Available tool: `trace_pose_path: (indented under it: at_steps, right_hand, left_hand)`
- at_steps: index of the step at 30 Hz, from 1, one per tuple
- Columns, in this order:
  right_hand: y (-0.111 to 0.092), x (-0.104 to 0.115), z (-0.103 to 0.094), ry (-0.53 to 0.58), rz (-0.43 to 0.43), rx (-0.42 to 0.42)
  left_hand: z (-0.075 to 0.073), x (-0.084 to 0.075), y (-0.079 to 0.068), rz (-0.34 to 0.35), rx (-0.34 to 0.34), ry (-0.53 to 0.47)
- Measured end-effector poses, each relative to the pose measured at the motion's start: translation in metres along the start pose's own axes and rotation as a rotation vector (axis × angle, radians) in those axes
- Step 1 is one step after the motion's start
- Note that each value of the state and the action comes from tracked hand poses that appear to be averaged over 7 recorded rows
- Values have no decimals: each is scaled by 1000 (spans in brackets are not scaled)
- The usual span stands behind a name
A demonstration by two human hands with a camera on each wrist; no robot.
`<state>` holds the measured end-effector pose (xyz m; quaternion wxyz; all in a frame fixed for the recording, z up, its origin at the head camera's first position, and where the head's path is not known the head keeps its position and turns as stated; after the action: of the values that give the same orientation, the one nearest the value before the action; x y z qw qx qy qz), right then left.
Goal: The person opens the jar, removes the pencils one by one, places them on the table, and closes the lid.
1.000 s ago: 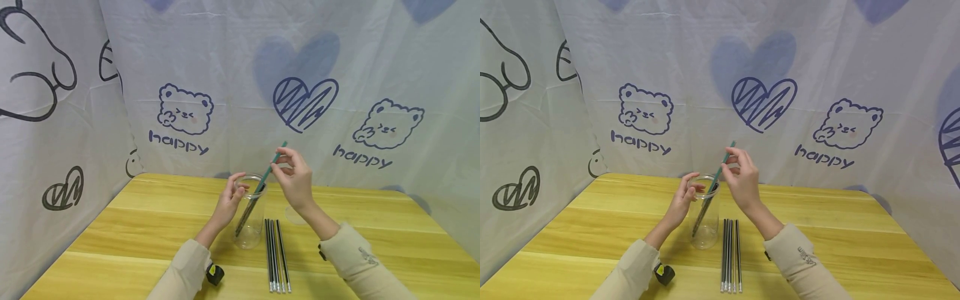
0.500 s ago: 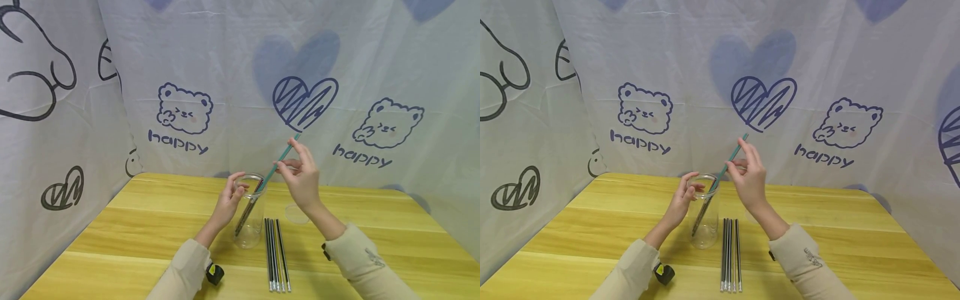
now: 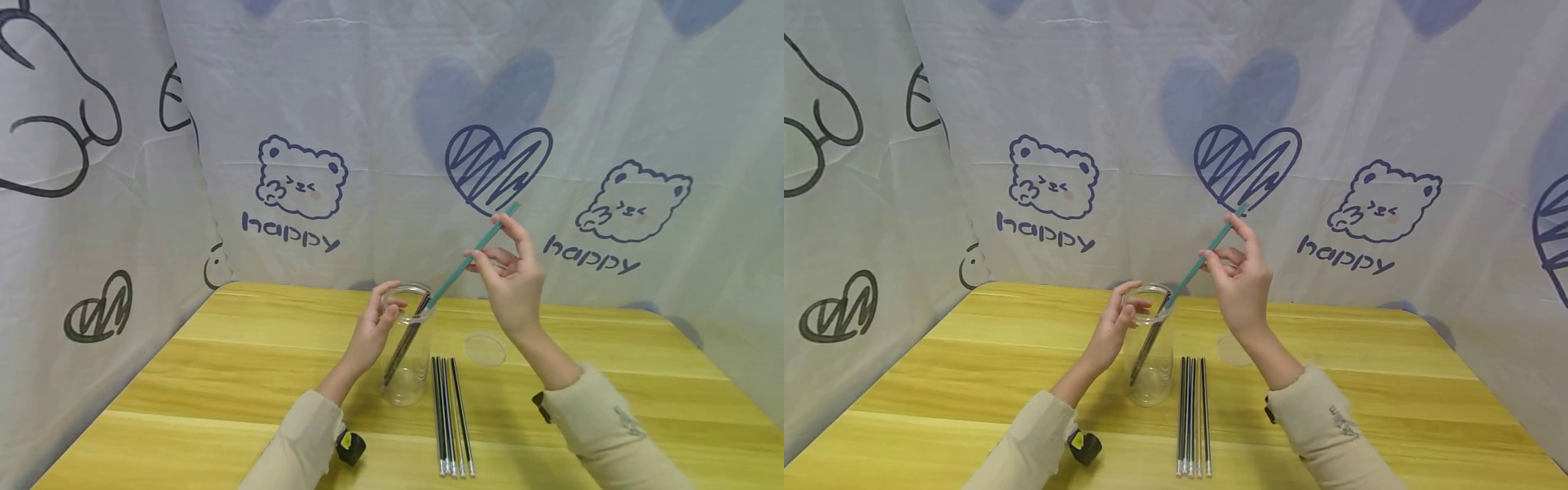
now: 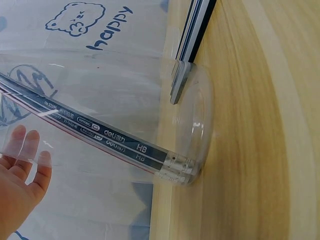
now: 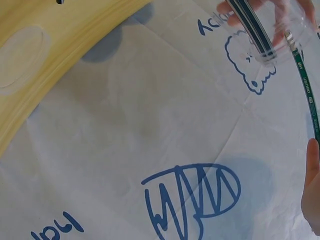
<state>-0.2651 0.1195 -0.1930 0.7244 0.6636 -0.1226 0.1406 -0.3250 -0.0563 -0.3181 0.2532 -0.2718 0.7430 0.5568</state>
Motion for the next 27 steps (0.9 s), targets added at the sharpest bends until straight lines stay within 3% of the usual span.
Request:
trace_pose_path:
  at_steps: [6, 13, 27]
  right_hand:
    - [3, 7, -8, 9, -34, -45]
    - [6, 13, -15, 10, -63, -63]
    - [-6, 12, -24, -45, -73, -51]
  left_hand:
    - [0, -4, 0, -11, 10, 1]
    - [-3, -31, -3, -22, 8, 10]
    - [-2, -31, -3, -22, 17, 16]
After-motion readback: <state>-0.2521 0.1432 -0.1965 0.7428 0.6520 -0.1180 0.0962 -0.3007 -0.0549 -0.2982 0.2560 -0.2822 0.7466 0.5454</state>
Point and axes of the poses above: each hand's wrist, its own y-axis towards the middle knuckle, its own z-axis out of the palm, x = y × z, the point moved 7 cm from there along y, towards the middle knuckle, and after that the axes turned 9 degrees about y, right-handed, at the moved point
